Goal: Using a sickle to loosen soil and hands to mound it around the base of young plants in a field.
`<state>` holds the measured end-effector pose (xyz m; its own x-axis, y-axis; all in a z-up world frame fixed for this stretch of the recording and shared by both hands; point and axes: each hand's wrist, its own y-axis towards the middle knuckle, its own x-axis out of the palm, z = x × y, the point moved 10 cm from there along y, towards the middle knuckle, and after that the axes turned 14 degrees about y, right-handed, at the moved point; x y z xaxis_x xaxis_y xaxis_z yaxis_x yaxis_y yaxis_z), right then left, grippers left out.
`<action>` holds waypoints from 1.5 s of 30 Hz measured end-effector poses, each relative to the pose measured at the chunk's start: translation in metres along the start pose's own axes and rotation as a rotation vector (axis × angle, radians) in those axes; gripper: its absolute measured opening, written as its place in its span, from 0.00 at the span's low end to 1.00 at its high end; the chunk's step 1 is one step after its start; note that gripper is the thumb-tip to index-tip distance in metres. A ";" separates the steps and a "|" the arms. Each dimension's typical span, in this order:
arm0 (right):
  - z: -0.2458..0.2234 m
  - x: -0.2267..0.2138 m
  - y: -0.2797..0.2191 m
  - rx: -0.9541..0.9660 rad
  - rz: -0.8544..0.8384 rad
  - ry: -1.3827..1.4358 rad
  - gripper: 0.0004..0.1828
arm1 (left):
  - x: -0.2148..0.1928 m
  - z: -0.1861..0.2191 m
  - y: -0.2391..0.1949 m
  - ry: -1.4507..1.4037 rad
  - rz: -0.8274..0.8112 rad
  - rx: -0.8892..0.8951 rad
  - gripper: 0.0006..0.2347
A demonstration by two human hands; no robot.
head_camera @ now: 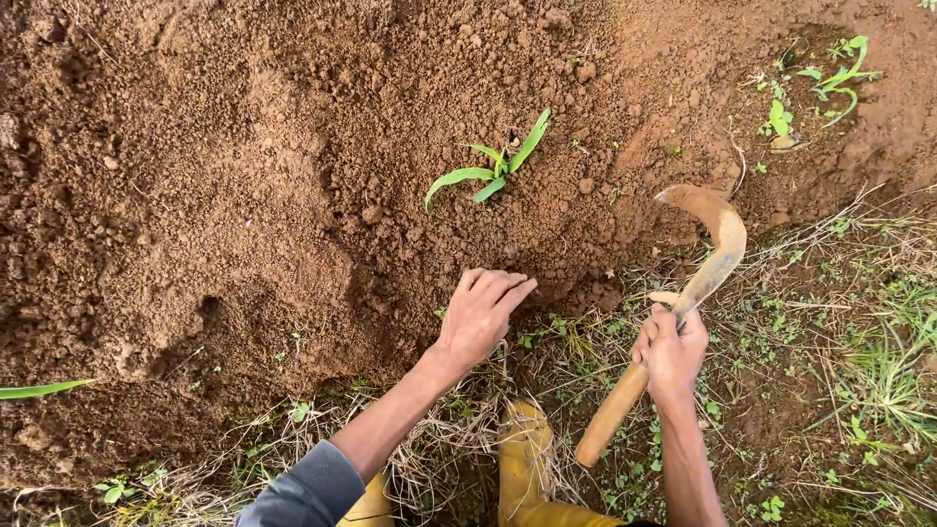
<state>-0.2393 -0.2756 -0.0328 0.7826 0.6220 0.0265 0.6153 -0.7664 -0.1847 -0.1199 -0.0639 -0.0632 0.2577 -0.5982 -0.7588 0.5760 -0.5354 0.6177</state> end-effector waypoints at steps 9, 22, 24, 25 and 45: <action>0.017 0.031 0.007 -0.058 -0.092 -0.407 0.11 | -0.025 -0.033 0.008 0.217 -0.374 -0.567 0.45; -0.028 0.040 0.006 -0.148 -0.119 -0.408 0.15 | -0.021 -0.063 0.041 0.187 -0.395 -0.244 0.31; -0.039 0.037 0.000 -0.181 -0.140 -0.409 0.17 | -0.036 -0.088 0.043 0.274 -0.390 -0.159 0.26; -0.043 0.037 -0.002 -0.222 -0.147 -0.383 0.17 | -0.056 -0.113 0.051 0.344 -0.251 -0.217 0.24; 0.038 0.305 -0.170 -0.428 -1.347 -0.874 0.17 | -0.215 -0.315 0.056 0.276 0.105 -0.510 0.08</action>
<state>-0.1093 0.0505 -0.0306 -0.4910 0.6149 -0.6171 0.8576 0.4657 -0.2184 0.1017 0.2225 0.0695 0.4867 -0.4182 -0.7670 0.8191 -0.0867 0.5670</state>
